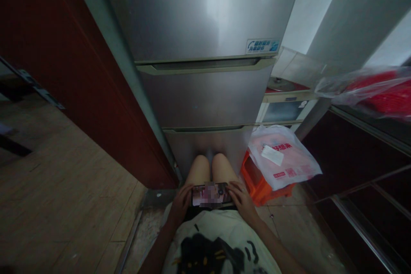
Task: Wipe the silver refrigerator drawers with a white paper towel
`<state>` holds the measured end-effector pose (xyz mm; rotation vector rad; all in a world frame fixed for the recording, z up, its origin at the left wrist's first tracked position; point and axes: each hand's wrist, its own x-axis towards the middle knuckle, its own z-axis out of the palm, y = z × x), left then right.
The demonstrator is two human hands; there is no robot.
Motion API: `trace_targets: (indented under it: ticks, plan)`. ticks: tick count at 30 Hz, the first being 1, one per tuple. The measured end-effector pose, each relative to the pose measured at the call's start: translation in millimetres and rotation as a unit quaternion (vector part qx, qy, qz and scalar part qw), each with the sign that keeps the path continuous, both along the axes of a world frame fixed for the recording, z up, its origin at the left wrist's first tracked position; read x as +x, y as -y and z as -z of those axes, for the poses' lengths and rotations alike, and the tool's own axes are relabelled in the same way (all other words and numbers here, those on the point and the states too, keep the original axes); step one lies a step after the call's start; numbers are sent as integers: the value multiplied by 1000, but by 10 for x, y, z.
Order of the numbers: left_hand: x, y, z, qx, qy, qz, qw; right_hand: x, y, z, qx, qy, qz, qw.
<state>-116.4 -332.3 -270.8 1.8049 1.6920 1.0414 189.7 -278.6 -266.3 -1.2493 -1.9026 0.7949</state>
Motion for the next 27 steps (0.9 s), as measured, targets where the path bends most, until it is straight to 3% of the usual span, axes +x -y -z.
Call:
trace_targets:
  ticks: [4,14,27]
  plan:
    - [-4,3,-1,3,-8,15,1000,5,-2,-1,1,2,0,1000]
    - [53,19,-189,-10,-29,38,999,10,0,32,16,0,10,1000]
    - [34,11,-130,-6,-15,35,999,13,-12,53,20,-8,12,1000]
